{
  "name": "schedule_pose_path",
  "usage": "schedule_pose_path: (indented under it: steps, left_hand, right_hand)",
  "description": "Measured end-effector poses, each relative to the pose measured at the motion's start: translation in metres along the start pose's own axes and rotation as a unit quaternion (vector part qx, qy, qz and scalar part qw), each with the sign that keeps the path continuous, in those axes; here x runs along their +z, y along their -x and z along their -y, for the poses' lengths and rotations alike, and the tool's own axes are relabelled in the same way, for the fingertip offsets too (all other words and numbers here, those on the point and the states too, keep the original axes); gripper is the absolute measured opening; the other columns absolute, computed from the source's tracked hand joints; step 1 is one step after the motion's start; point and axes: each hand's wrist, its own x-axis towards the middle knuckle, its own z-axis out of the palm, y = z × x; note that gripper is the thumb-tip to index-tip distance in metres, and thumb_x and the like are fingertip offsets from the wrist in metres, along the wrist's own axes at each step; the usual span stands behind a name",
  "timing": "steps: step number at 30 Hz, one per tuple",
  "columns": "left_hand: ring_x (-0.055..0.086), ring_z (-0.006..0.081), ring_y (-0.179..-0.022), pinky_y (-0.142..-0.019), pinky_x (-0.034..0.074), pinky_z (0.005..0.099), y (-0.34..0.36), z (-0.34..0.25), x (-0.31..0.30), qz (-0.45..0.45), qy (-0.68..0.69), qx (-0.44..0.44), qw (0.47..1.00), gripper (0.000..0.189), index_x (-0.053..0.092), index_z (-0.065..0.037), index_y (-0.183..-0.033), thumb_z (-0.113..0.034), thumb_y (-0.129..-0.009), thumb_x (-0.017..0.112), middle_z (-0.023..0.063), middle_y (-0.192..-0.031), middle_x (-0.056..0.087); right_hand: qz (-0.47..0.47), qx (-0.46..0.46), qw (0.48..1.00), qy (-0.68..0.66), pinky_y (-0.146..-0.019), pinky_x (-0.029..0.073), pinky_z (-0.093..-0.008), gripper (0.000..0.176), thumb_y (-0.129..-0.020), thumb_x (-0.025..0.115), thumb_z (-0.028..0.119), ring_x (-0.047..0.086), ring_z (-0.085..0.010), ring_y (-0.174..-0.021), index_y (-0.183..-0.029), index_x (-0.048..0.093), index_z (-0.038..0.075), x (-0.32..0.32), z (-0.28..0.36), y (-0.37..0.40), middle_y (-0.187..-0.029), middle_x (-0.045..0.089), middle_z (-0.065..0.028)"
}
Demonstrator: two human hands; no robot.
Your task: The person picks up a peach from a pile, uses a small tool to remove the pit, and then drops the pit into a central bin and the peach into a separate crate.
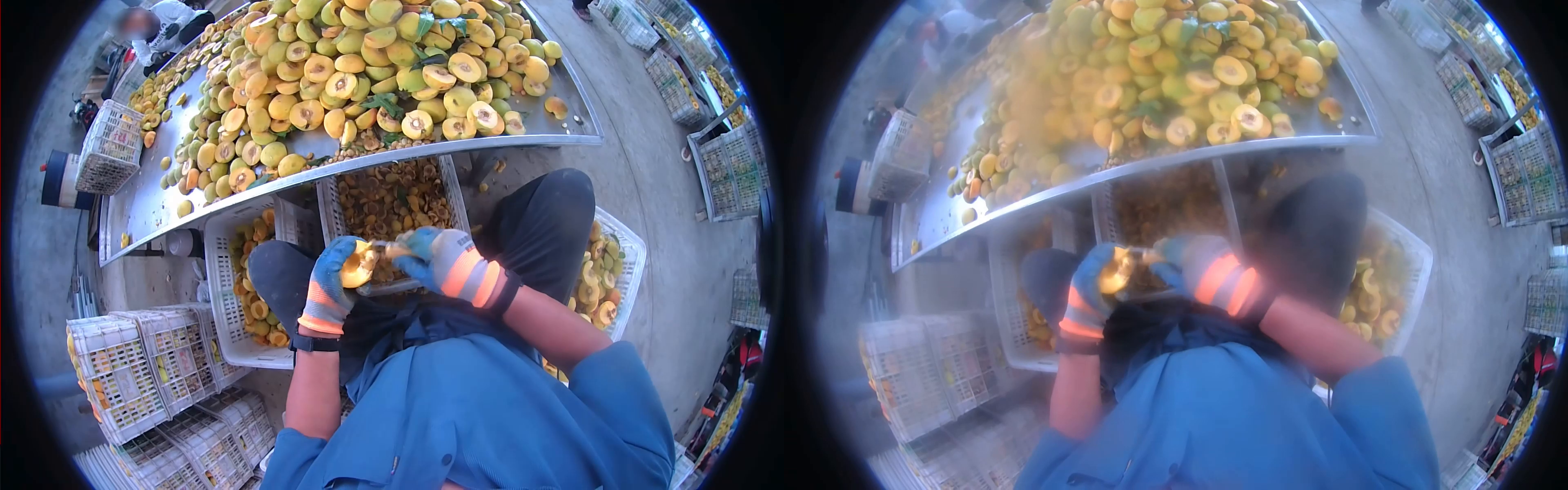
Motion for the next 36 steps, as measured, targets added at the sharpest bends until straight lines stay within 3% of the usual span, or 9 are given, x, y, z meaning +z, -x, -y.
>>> schedule_pose_path:
  steps: [10, 11, 13, 15, 18, 20, 30, 33, 36]
  left_hand:
    - [0.072, 0.0226, -0.087, -0.068, 0.059, 0.0368, 0.008, -0.035, 0.008, -0.052, 0.28, -0.016, 0.958, 0.025, 0.067, -0.005, -0.12, -0.02, -0.1, 0.068, 0.0092, -0.103, 0.073]
    - [0.072, 0.0242, -0.091, -0.073, 0.06, 0.0385, 0.015, -0.039, -0.002, -0.051, 0.095, 0.107, 0.988, 0.027, 0.066, -0.003, -0.121, -0.01, -0.095, 0.07, 0.0108, -0.105, 0.072]
    - [0.073, 0.0275, -0.097, -0.082, 0.061, 0.042, 0.031, -0.046, -0.023, -0.214, -0.34, 0.31, 0.862, 0.04, 0.065, 0.001, -0.124, 0.008, -0.086, 0.074, 0.0141, -0.111, 0.071]
    - [0.07, 0.0297, -0.107, -0.091, 0.059, 0.0427, 0.043, -0.059, -0.063, -0.275, -0.388, 0.344, 0.81, 0.046, 0.063, 0.002, -0.127, 0.01, -0.084, 0.076, 0.0164, -0.116, 0.07]
    - [0.068, 0.0298, -0.11, -0.095, 0.057, 0.0423, 0.053, -0.051, -0.162, -0.439, -0.286, 0.152, 0.838, 0.042, 0.064, 0.002, -0.127, -0.004, -0.089, 0.08, 0.0167, -0.118, 0.068]
    - [0.067, 0.0273, -0.106, -0.094, 0.056, 0.0409, 0.049, -0.056, -0.173, -0.517, -0.429, 0.183, 0.718, 0.037, 0.067, 0.002, -0.124, -0.01, -0.092, 0.08, 0.0157, -0.114, 0.069]
    - [0.067, 0.0389, -0.117, -0.103, 0.053, 0.0442, -0.222, -0.073, -0.038, -0.251, -0.316, 0.309, 0.861, 0.054, 0.065, -0.004, -0.138, -0.032, -0.094, 0.078, 0.0242, -0.128, 0.068]
    - [0.062, 0.0452, -0.126, -0.109, 0.049, 0.0488, -0.266, -0.08, -0.018, -0.226, -0.475, 0.134, 0.84, 0.064, 0.065, -0.004, -0.138, -0.045, -0.09, 0.078, 0.0303, -0.139, 0.063]
    - [0.065, 0.0418, -0.124, -0.105, 0.052, 0.046, -0.286, -0.066, -0.022, -0.218, -0.413, 0.155, 0.871, 0.063, 0.064, -0.002, -0.136, -0.045, -0.092, 0.075, 0.0268, -0.135, 0.067]
  right_hand:
    - [-0.03, 0.029, 0.995, -0.089, -0.079, 0.057, -0.0399, 0.031, -0.098, 0.076, 0.025, 0.073, -0.0358, -0.091, -0.12, 0.074, 0.002, -0.003, -0.002, 0.002, -0.103, 0.076, -0.0177]
    - [-0.045, 0.053, 0.987, -0.144, -0.078, 0.056, -0.0363, 0.028, -0.1, 0.075, 0.023, 0.075, -0.0262, -0.088, -0.119, 0.073, 0.002, 0.0, -0.003, 0.004, -0.1, 0.076, -0.0161]
    - [-0.04, 0.083, 0.981, -0.17, -0.077, 0.055, -0.0343, 0.027, -0.101, 0.074, 0.023, 0.073, -0.0195, -0.086, -0.118, 0.074, 0.002, 0.0, -0.007, 0.008, -0.096, 0.076, -0.0139]
    - [-0.055, 0.095, 0.982, -0.155, -0.075, 0.054, -0.0317, 0.025, -0.102, 0.074, 0.023, 0.068, -0.0119, -0.081, -0.116, 0.073, 0.003, 0.0, -0.013, 0.005, -0.088, 0.075, -0.0098]
    - [0.002, 0.154, 0.974, -0.167, -0.074, 0.054, -0.0308, 0.023, -0.102, 0.074, 0.022, 0.065, -0.012, -0.078, -0.113, 0.073, 0.002, -0.016, 0.0, -0.003, -0.083, 0.073, -0.0064]
    - [-0.012, 0.134, 0.967, -0.218, -0.077, 0.054, -0.0301, 0.025, -0.102, 0.074, 0.022, 0.064, -0.0107, -0.084, -0.116, 0.071, 0.002, -0.007, -0.005, -0.003, -0.092, 0.072, -0.0063]
    - [0.029, 0.198, 0.922, -0.331, -0.072, 0.052, -0.0341, 0.021, -0.104, 0.069, 0.017, 0.062, -0.012, -0.083, -0.116, 0.065, 0.001, -0.021, 0.007, -0.001, -0.094, 0.067, -0.0083]
    - [0.02, 0.191, 0.931, -0.311, -0.076, 0.051, -0.0361, 0.024, -0.105, 0.066, 0.02, 0.066, -0.0182, -0.085, -0.116, 0.068, -0.001, -0.029, 0.003, 0.001, -0.092, 0.07, -0.0114]
    - [0.005, 0.146, 0.951, -0.272, -0.075, 0.051, -0.0354, 0.024, -0.106, 0.063, 0.018, 0.066, -0.0177, -0.083, -0.12, 0.069, -0.001, -0.032, -0.008, 0.005, -0.092, 0.069, -0.0098]
